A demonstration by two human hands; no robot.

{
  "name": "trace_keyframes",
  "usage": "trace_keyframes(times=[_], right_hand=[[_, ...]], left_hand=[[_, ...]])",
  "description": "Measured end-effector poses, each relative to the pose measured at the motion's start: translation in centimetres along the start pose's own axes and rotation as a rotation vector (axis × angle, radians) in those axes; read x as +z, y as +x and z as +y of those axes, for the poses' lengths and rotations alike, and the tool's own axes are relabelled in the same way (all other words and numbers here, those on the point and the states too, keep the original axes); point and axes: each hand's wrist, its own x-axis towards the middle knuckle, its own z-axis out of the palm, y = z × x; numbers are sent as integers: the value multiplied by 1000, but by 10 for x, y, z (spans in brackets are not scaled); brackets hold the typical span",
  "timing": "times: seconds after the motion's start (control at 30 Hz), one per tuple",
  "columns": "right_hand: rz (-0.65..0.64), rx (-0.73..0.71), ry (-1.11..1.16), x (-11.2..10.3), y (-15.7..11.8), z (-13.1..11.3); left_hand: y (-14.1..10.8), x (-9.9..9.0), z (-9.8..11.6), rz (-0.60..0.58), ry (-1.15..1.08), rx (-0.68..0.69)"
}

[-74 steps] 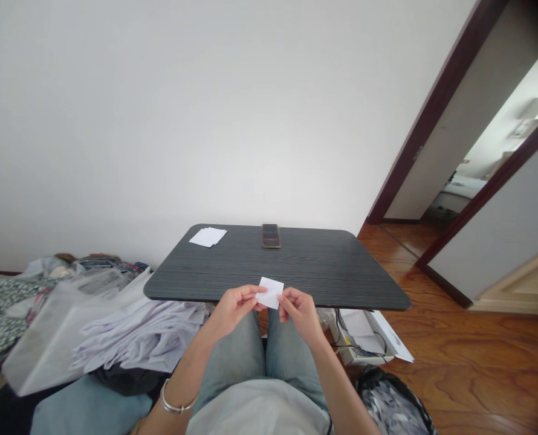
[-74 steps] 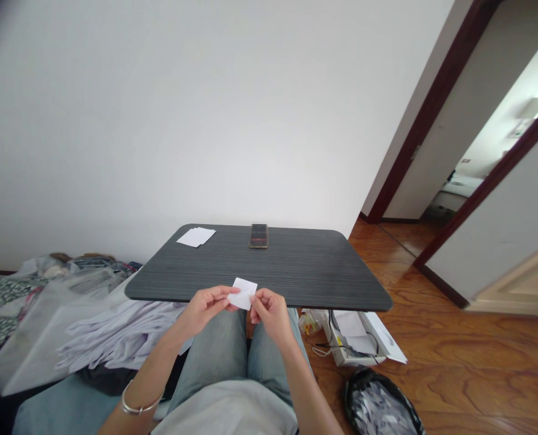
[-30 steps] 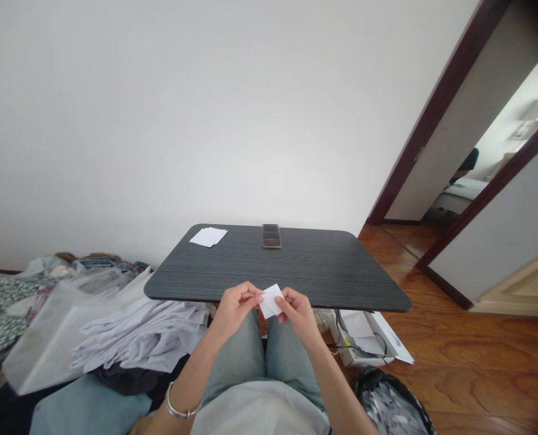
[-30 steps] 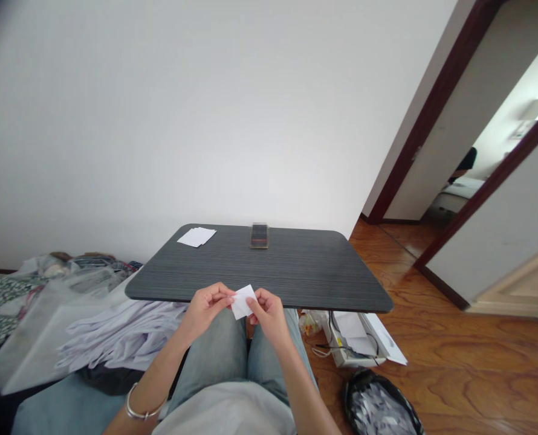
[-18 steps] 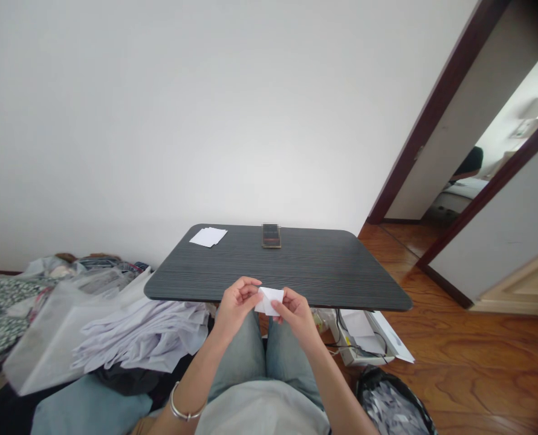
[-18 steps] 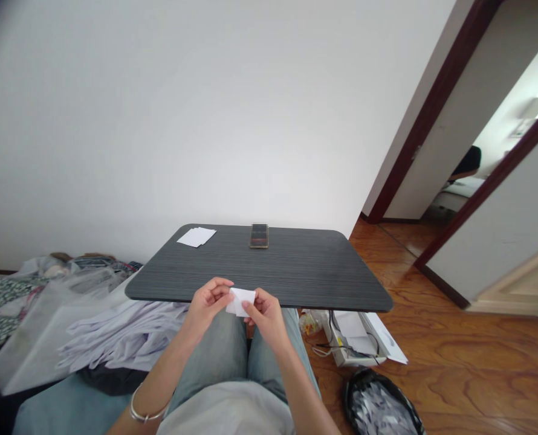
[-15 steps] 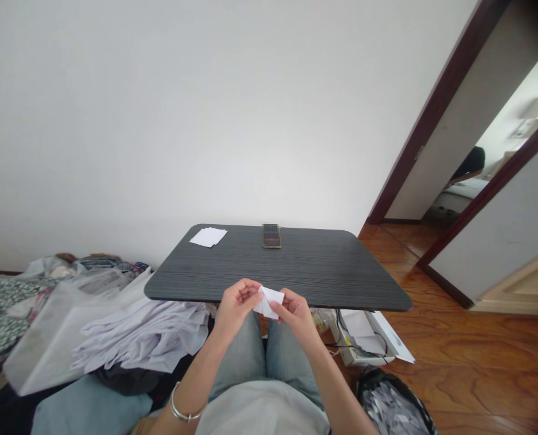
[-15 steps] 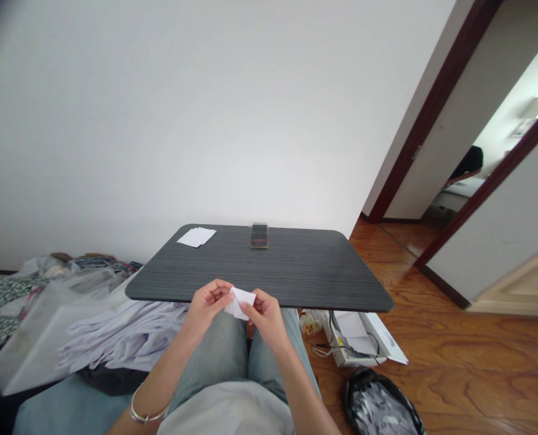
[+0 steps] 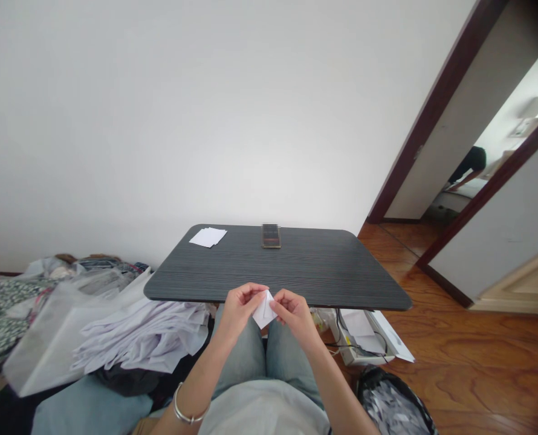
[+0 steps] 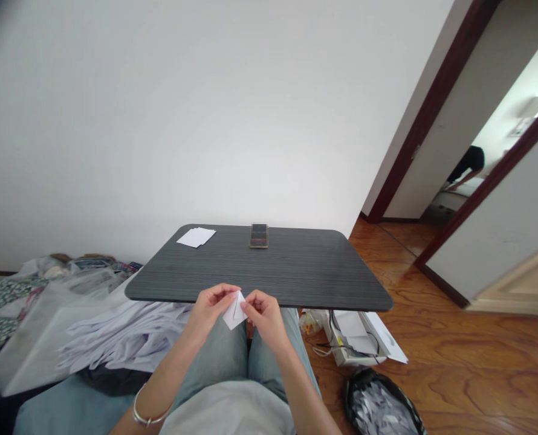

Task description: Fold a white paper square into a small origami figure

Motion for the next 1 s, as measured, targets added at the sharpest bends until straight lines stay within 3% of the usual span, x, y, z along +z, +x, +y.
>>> trace_keyframes(times=[0.3, 0.7, 1.0], right_hand=[[-17, -23, -40, 0, -1, -3], [-13, -14, -47, 4, -5, -6], [114, -11, 19, 3, 0, 2]], left_hand=[[2, 0, -1, -82, -93, -130], [-1, 5, -4, -17, 19, 57], [0, 3, -7, -83, -109, -18]])
